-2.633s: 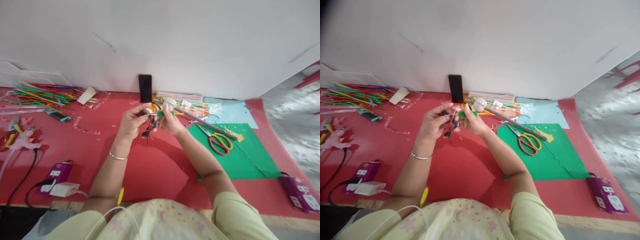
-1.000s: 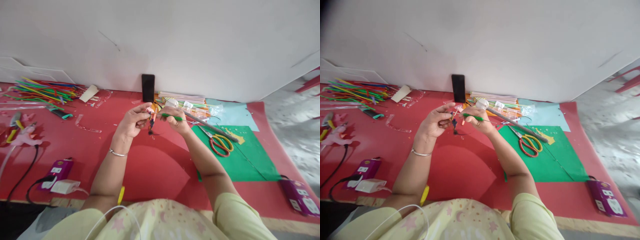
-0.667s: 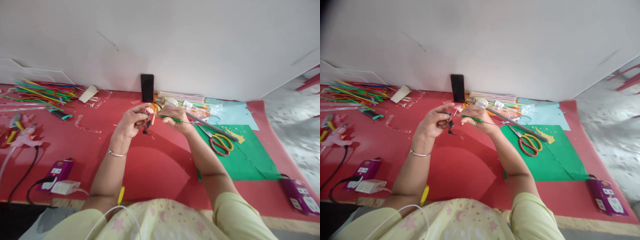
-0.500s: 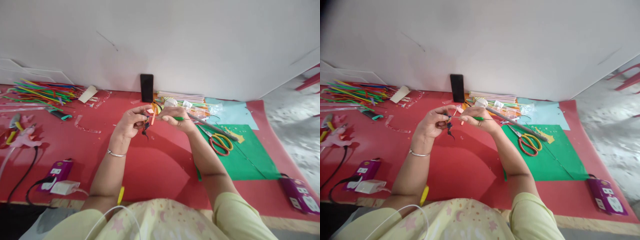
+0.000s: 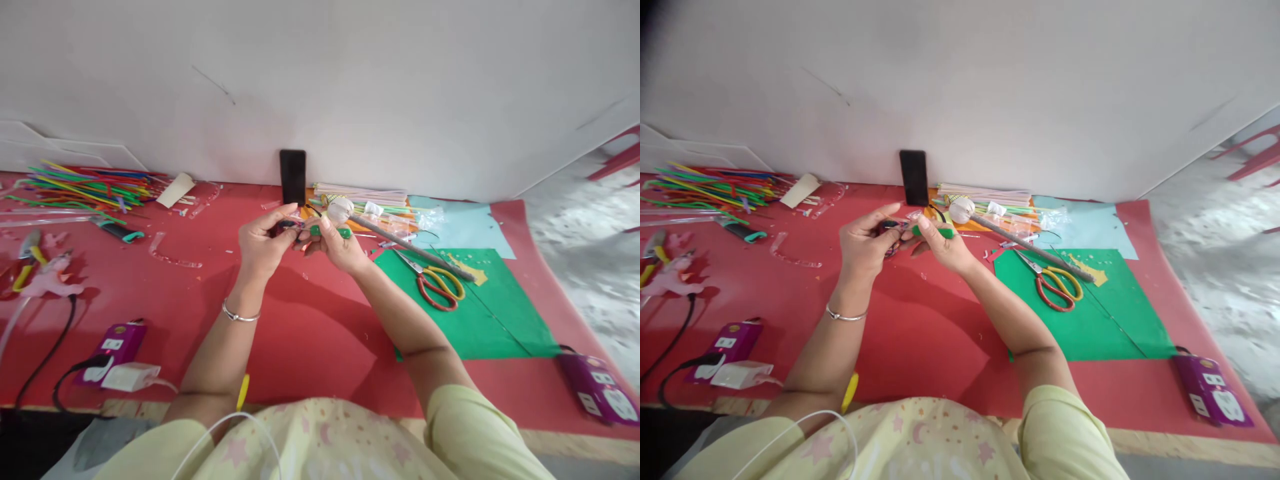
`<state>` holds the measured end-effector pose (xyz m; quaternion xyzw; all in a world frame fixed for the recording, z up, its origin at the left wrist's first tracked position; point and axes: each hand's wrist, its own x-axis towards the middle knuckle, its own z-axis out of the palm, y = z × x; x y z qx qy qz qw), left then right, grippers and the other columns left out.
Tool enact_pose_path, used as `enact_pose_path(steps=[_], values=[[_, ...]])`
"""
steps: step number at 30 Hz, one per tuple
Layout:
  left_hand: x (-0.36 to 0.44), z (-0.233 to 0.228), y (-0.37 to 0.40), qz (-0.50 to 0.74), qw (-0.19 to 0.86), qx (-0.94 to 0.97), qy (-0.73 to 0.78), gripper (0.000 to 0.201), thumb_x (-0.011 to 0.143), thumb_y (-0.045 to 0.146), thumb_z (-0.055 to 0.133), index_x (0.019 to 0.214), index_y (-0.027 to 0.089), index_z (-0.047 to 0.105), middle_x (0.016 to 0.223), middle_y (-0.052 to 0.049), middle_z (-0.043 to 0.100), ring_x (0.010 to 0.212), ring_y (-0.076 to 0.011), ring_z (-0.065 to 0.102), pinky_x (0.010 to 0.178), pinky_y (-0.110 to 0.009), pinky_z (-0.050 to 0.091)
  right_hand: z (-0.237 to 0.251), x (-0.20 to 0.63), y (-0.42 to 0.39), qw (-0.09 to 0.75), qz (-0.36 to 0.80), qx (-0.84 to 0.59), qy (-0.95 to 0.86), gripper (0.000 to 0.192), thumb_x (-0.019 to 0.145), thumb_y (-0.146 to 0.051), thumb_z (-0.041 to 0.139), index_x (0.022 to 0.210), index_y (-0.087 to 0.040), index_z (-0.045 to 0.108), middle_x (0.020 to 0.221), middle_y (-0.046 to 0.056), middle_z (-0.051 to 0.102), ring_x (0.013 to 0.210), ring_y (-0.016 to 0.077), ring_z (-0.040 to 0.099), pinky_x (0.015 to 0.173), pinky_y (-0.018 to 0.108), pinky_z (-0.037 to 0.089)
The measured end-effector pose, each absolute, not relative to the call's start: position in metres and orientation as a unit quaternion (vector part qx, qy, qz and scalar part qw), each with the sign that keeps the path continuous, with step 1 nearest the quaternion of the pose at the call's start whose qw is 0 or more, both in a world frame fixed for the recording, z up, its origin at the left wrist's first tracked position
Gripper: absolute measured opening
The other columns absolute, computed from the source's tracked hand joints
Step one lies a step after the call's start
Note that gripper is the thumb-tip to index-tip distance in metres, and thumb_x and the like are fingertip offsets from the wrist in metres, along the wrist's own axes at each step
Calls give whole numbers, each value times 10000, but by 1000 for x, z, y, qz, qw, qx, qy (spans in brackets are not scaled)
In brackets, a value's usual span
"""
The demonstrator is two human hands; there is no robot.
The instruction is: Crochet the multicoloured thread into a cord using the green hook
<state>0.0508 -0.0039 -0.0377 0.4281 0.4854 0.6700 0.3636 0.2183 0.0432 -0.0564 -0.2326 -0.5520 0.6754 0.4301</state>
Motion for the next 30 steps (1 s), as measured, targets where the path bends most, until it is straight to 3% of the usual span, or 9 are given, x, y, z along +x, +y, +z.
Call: enact_pose_path(steps=[2,7,12,14,16,19,25,27,30], values=[[50,-35,-5,669,392,419,472,413,710,216,1001,1119,236,948,811,-21,819,656,-146,693,601,-275,577,-52,220,40,449,646,-244,-567,768,862,-972,733,934,-213,823,996,94,832,776,189,775,587,288,631],[47,-27,-7,688,404,406,445,515,646,250,1075,1144,233,942,895,-44,846,710,-147,720,593,-252,530,-46,222,35,473,625,-245,-570,703,943,-925,708,907,-230,803,810,27,764,535,110,593,421,239,383],[50,-19,-11,679,487,388,388,452,684,267,1047,1122,253,940,721,28,728,464,-41,419,447,-218,293,-41,217,32,489,660,-255,-510,760,910,-976,684,880,-221,755,721,12,682,523,128,587,426,249,389],[52,-18,-13,686,489,384,377,403,711,295,1022,1104,255,941,732,26,733,456,-36,399,436,-210,256,-38,212,30,494,667,-266,-490,751,897,-981,692,846,-232,718,682,-1,655,519,131,575,428,248,399],[53,-18,-14,699,454,393,388,442,677,248,1015,1112,265,940,785,22,778,480,-41,440,454,-201,312,-36,208,26,512,670,-263,-468,754,859,-995,719,809,-243,690,670,-15,648,510,125,556,427,246,414],[49,-20,-15,697,341,447,445,410,758,236,977,1164,274,930,923,-12,854,717,-126,703,618,-221,532,-36,203,21,543,655,-264,-454,776,794,-1012,764,782,-239,703,691,-13,683,519,119,551,424,240,427],[43,-27,-16,641,162,571,487,380,885,191,899,1253,286,910,1057,-58,901,974,-222,850,893,-329,671,-42,192,11,598,598,-309,-435,730,845,-924,803,790,-197,770,715,28,741,566,121,614,459,235,432],[46,-34,-13,651,151,572,475,398,916,219,890,1308,288,897,1160,-83,909,1069,-252,871,1019,-392,684,-44,184,9,633,590,-321,-385,746,854,-939,775,774,-198,757,698,29,731,561,125,613,457,238,426],[51,-44,-6,675,208,531,468,457,921,281,888,1378,270,872,1112,-66,910,1000,-232,877,979,-376,706,-45,171,6,661,590,-315,-340,770,813,-968,785,748,-203,732,715,31,738,605,134,630,472,229,443]])
